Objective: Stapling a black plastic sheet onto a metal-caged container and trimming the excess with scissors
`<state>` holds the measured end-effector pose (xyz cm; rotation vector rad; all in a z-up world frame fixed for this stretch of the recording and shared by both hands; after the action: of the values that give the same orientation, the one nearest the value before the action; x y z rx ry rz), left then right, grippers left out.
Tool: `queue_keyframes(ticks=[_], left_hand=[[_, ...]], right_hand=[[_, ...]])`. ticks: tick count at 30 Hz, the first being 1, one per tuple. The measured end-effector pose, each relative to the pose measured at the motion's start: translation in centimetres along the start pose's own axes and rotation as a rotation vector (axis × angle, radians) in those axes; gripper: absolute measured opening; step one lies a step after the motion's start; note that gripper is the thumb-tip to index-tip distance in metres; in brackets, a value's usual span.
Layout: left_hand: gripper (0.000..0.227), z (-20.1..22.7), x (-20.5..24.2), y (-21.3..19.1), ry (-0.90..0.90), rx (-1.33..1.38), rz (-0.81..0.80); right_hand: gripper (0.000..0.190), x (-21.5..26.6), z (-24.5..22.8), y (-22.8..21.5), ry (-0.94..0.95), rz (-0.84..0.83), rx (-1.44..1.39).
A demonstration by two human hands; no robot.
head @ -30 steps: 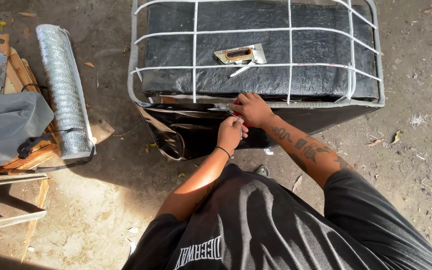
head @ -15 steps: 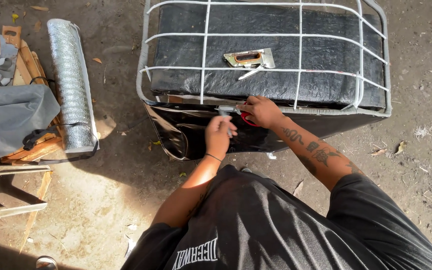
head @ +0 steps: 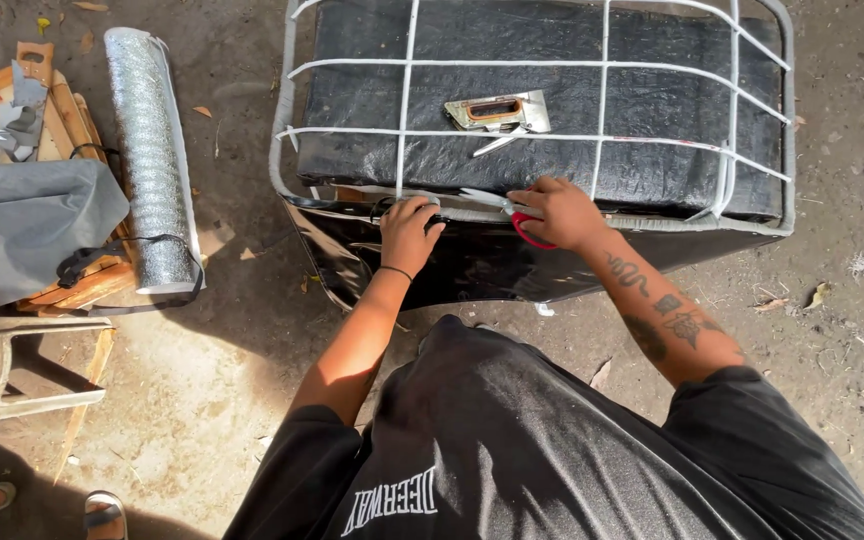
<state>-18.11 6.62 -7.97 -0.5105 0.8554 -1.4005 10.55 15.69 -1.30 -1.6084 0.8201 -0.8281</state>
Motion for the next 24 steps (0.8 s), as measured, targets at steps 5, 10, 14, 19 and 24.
queue_keyframes(ticks=[5,10,14,19,24], left_hand=[[0.012,-3.4,-1.8,2.7,0.116,-0.201,-0.024],[0.061,-0.4,-3.3,-2.6,0.021,-0.064,-0.218],[0.046,-2.7,-4.4,-2.8,-0.003,-0.067,-0.363],[0.04,-0.1,-6.4,-7.2,-0.113,0.122,-0.475],[0.051,-2.2,-6.4,-5.7,-0.18,0.291,-0.506]], right_hand=[[0.057,0.3,-0.9,-0.5,-0.019,-0.041,0.0],[0.054,0.4,-2.1,-0.6,-0.083,-0.116,-0.002],[0.053,-0.1,-3.6,0.1,-0.076,-0.103,0.005],[0.052,-1.5,-5.2,1.1,-0.072,-0.084,0.056],[0.051,-2.3,-8.2,1.8,-0.11,-0.086,0.073]])
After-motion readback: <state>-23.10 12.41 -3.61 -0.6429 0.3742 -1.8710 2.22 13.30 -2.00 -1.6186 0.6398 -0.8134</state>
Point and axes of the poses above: each hand's wrist, its own x-axis away from the middle knuckle, its own y-axis out of the palm, z = x × y, the point moved 2 cm from there along -x, towards the middle knuckle, and after that the axes turned 9 degrees about y, right-handed, at the moved point
